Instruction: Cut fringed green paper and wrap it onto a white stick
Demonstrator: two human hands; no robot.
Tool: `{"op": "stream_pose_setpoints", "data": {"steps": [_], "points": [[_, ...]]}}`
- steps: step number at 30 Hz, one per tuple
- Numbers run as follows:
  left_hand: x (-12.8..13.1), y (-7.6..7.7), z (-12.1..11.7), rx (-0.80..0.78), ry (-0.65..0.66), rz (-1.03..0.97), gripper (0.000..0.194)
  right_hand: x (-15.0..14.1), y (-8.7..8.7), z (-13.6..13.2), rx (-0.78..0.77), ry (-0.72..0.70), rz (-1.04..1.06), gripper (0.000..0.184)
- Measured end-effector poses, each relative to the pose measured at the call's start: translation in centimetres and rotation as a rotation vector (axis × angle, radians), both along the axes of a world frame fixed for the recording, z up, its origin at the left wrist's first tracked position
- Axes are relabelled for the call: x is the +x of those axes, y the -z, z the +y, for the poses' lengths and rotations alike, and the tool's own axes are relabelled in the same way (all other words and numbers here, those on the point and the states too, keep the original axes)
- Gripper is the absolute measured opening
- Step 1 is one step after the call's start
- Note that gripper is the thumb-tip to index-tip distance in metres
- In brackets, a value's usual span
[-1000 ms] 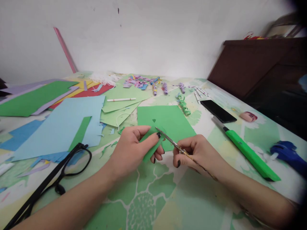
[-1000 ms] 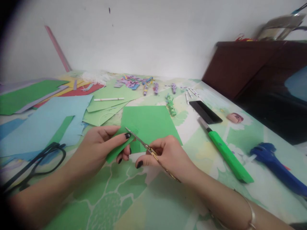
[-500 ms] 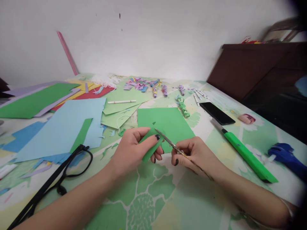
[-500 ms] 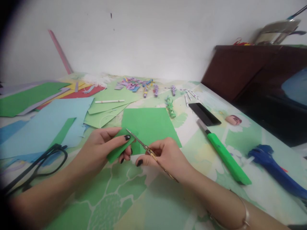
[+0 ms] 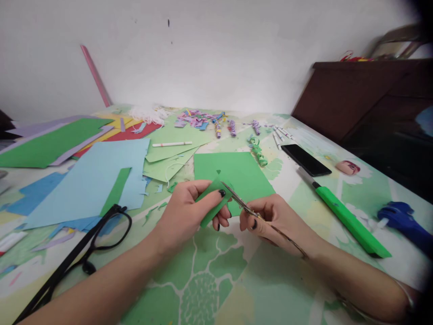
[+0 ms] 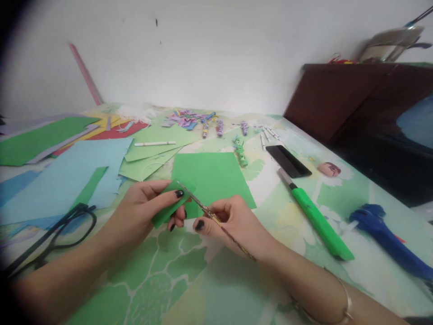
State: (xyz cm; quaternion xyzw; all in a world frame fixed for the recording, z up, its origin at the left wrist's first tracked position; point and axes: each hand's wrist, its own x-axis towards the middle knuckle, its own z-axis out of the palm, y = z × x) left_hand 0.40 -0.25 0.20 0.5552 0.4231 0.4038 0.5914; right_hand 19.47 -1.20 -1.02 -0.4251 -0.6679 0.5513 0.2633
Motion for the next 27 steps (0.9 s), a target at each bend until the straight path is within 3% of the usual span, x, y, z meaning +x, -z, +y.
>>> {"op": "stream_pose_setpoints", "data": {"steps": [13,27], "points": [[-0.17,0.32,0.16,-0.023,0.014,-0.015,0.024,-0.25,0.13,0.05,0.008,-0.037,0.077,0.038],[-0.14,0.14,0.09,0.008,-0.011,0.044,0.026,-0.55,0.13,-0.04,-0.035,0.039,-0.001,0.037]]}}
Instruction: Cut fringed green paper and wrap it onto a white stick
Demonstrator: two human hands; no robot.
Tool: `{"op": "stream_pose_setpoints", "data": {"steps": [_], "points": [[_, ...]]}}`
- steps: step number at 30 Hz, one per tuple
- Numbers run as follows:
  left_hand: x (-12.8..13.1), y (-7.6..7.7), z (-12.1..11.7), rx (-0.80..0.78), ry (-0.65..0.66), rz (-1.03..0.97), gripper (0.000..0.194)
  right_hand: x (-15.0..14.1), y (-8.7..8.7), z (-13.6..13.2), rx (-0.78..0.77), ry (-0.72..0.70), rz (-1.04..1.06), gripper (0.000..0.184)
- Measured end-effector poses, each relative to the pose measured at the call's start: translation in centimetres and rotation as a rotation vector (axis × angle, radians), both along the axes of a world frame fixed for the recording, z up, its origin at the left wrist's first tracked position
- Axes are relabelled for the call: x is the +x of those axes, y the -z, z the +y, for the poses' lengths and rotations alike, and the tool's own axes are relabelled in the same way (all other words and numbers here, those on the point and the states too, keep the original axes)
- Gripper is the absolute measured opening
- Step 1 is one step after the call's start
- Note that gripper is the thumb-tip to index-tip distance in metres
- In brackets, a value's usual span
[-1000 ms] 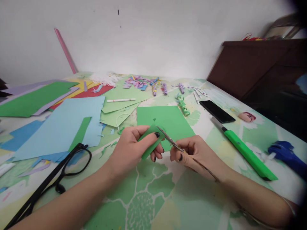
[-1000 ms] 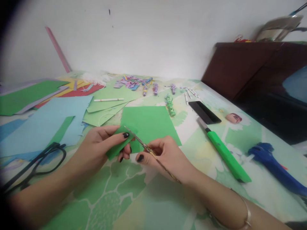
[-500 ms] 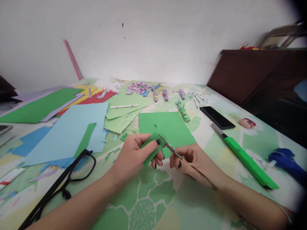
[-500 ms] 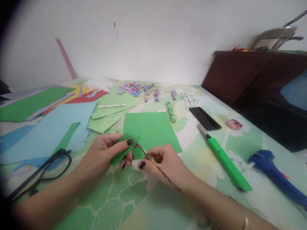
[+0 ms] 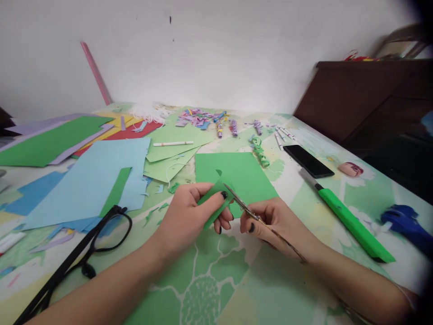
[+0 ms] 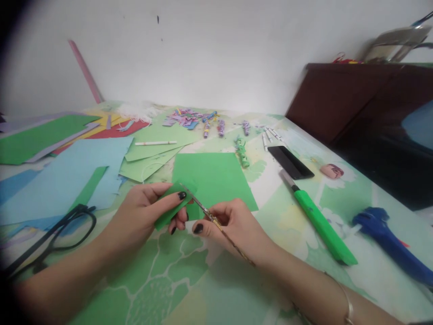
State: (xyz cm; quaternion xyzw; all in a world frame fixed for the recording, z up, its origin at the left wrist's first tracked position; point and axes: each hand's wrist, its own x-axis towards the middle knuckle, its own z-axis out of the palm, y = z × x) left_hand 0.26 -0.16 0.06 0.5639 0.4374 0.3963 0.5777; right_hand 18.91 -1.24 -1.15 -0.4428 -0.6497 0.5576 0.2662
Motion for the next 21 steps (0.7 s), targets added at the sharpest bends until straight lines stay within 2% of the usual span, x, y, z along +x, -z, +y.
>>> {"op": "stream_pose_setpoints", "data": {"steps": [7,13,21], "points": [[0.01,0.10,-0.06,0.002,-0.003,0.000,0.027,0.00,-0.03,0.23,0.022,0.001,-0.026,0.035],[0.16,-0.08,-0.16,-0.020,-0.009,-0.030,0.026,-0.36,-0.60,0.30,-0.052,0.066,-0.104,0.034],[0.26,-0.20,-0.15,-0.021,-0.007,-0.047,0.026,-0.39,-0.49,0.37,-0.066,0.080,-0.122,0.029]]}}
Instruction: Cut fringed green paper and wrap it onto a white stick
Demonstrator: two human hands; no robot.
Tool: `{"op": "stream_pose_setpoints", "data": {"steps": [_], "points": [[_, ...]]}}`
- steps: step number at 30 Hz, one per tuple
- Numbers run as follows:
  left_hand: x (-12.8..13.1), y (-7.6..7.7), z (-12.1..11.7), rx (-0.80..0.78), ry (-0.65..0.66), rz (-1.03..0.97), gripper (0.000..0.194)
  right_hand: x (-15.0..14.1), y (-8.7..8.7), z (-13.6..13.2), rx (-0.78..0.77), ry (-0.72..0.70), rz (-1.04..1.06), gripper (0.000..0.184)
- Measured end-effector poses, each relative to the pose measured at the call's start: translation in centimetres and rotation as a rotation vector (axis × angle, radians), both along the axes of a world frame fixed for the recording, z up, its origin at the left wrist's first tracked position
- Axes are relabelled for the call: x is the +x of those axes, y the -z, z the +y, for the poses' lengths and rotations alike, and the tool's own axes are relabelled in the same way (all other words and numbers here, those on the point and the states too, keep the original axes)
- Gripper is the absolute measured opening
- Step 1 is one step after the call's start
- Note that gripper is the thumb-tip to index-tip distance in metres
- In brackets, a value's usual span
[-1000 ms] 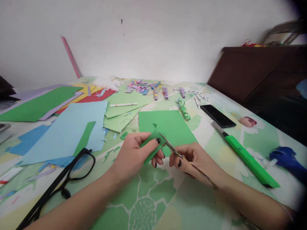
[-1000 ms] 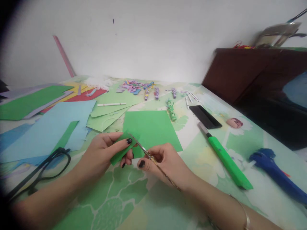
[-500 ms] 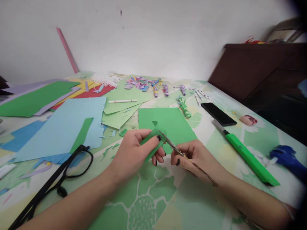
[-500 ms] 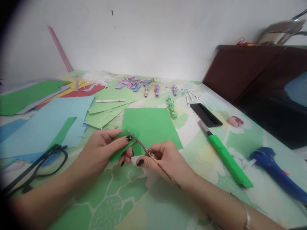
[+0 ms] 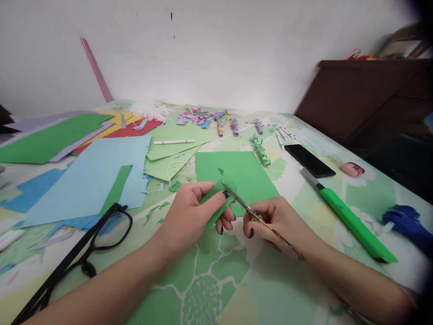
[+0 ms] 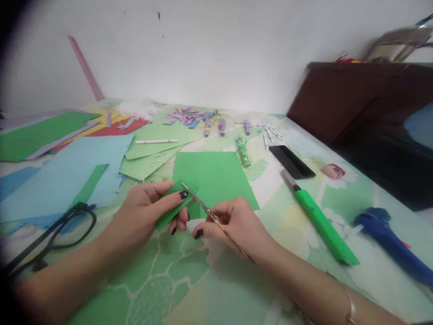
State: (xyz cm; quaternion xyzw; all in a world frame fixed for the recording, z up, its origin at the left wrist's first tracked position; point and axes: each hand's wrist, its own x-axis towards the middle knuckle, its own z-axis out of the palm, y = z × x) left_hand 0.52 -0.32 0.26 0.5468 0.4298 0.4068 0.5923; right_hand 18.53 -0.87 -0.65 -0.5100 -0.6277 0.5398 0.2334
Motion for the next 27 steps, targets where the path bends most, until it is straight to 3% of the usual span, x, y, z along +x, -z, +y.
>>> {"op": "stream_pose_setpoints", "data": {"steps": [8,16,27], "points": [[-0.11,0.17,-0.12,0.001,-0.003,-0.007,0.026,0.01,0.09,-0.09,0.009,0.003,0.016,0.033],[-0.08,0.22,0.11,0.014,0.000,-0.010,0.025,0.82,0.93,-0.32,0.130,-0.146,0.175,0.036],[-0.16,0.50,0.11,0.025,-0.008,0.009,0.027,0.53,0.75,-0.27,0.125,-0.133,0.161,0.040]]}}
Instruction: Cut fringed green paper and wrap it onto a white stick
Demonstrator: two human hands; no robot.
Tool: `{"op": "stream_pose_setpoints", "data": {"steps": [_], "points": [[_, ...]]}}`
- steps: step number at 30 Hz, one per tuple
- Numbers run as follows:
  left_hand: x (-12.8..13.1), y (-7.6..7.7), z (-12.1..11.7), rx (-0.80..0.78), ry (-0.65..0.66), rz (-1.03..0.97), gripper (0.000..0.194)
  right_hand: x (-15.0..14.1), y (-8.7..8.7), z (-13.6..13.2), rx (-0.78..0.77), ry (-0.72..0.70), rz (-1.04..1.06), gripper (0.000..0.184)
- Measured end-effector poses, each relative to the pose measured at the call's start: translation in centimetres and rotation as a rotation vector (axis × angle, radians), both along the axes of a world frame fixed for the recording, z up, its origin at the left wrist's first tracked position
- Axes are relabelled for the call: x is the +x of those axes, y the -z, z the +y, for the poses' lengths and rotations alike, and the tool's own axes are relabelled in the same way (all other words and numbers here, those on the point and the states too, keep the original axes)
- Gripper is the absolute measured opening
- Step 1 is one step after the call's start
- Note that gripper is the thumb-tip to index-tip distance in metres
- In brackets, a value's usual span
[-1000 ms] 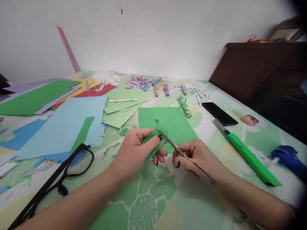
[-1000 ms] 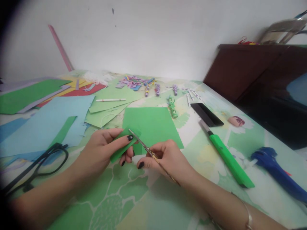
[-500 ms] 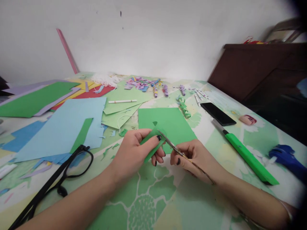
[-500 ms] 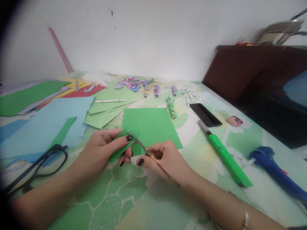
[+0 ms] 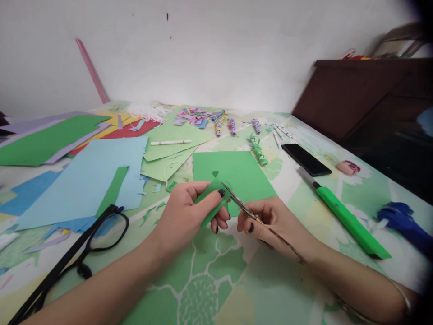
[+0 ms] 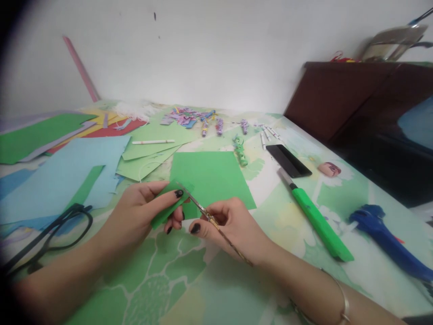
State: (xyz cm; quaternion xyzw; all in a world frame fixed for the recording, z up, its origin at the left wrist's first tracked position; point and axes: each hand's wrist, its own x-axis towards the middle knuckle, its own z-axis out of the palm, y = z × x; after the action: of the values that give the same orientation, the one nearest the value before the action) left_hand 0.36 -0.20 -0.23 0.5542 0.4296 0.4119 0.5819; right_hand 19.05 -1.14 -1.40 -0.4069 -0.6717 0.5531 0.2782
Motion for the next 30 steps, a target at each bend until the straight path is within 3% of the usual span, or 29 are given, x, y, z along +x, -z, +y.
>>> {"op": "stream_pose_setpoints", "data": {"steps": [30], "points": [[0.2,-0.2,-0.3,-0.038,-0.015,-0.012,0.027,-0.7,-0.9,0.1,-0.114,0.149,-0.155,0.031]]}}
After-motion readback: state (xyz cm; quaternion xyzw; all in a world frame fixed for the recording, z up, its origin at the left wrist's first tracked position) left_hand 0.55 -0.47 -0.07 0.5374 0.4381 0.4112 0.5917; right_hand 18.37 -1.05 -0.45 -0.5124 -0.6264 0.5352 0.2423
